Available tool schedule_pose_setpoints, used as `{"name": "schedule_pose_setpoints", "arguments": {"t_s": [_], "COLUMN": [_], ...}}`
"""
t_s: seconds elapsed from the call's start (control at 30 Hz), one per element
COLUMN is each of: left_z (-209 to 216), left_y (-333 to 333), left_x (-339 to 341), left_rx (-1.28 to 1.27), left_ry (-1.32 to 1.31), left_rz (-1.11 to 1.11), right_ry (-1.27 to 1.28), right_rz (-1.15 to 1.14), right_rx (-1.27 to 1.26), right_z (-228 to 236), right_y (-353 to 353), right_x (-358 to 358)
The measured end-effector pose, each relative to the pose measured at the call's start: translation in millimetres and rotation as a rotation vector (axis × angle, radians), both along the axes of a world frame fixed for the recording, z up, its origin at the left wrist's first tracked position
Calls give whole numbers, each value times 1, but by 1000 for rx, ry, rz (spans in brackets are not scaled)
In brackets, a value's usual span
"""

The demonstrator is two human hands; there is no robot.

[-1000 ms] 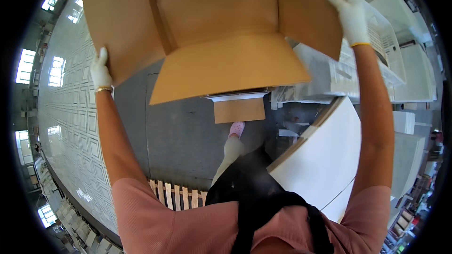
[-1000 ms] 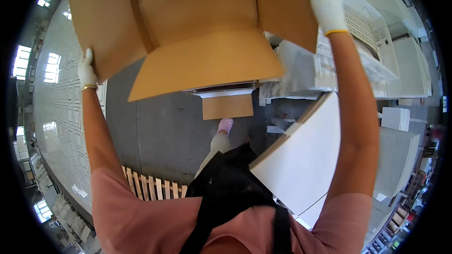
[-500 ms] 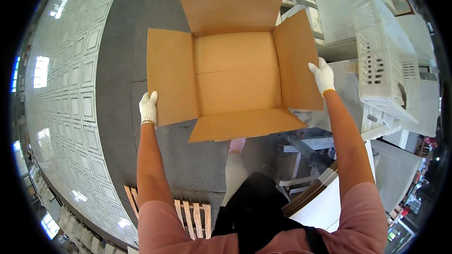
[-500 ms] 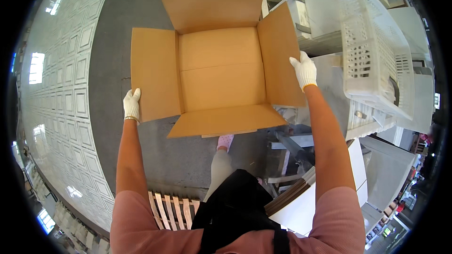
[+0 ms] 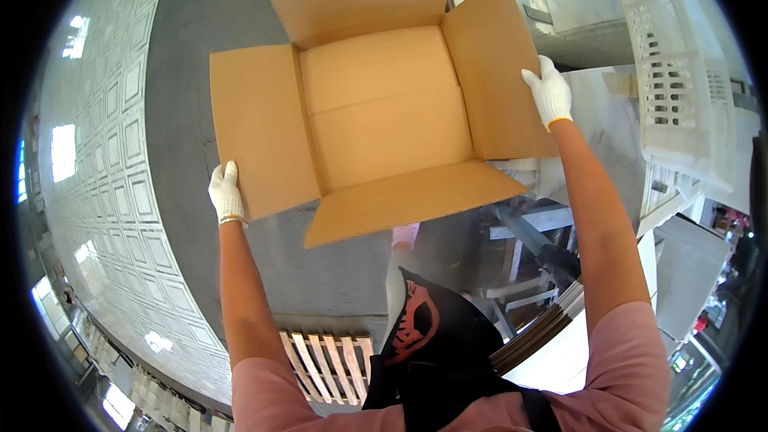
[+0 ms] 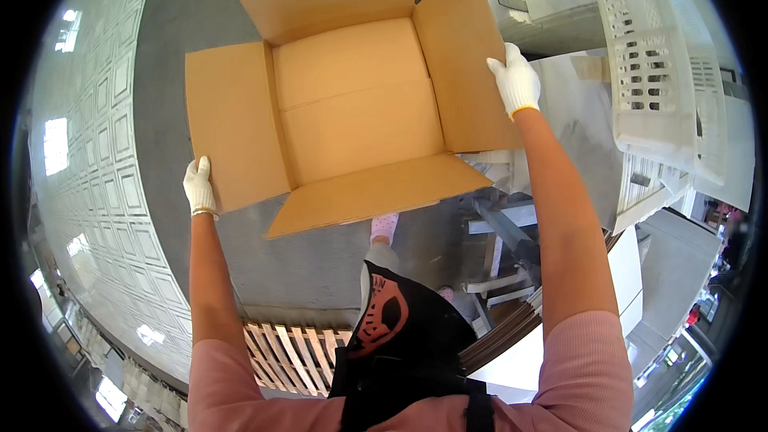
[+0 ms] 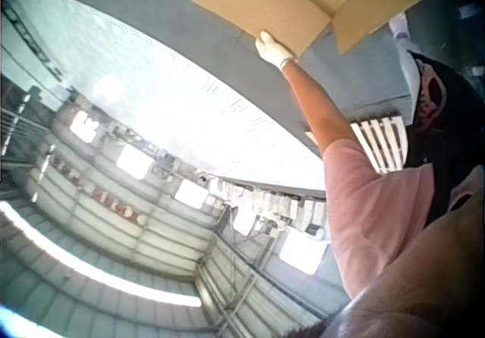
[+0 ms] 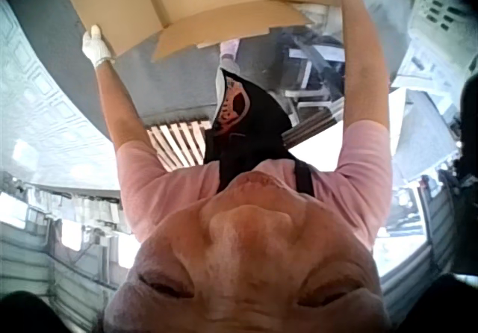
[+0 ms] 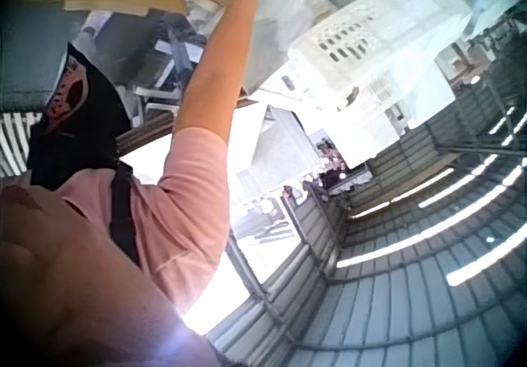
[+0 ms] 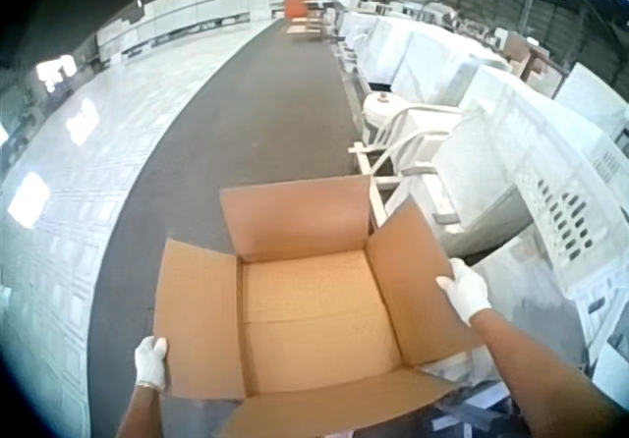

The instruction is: The person repeatedly assembles flat cardboard boxes into open containers, then closes the flaps and seals them with clear packing tape using a handheld dispenser. The process is repeated for multiple boxes in a warehouse setting.

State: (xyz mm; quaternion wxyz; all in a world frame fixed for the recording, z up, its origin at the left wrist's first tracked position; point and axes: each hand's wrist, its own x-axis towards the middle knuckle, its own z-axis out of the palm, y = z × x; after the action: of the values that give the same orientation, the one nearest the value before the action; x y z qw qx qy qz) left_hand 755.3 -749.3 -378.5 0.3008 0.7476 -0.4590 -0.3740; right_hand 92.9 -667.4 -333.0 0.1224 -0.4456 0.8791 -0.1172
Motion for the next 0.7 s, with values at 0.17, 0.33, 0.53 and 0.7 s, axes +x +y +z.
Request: {"name": "schedule_pose_setpoints", "arguments": {"t_s": [0.17, 0.33, 0.53, 0.7], "left_z": [-11, 6, 93, 233], "left_y": [3, 10, 32, 112], "left_x": [-1, -10, -43, -178], "left_rx": [73, 158, -154, -241], "left_ry": [-599, -934, -827, -368], "left_rz": [-132, -223, -310, -489], "right_ry": [279, 196, 53, -37], "right_rz": [17, 146, 345, 314], "right_rx": [119, 157, -210, -427], "right_z": [1, 61, 145, 252], "right_y": [22, 41, 140, 290], "right_x": [18, 46, 79, 76]}}
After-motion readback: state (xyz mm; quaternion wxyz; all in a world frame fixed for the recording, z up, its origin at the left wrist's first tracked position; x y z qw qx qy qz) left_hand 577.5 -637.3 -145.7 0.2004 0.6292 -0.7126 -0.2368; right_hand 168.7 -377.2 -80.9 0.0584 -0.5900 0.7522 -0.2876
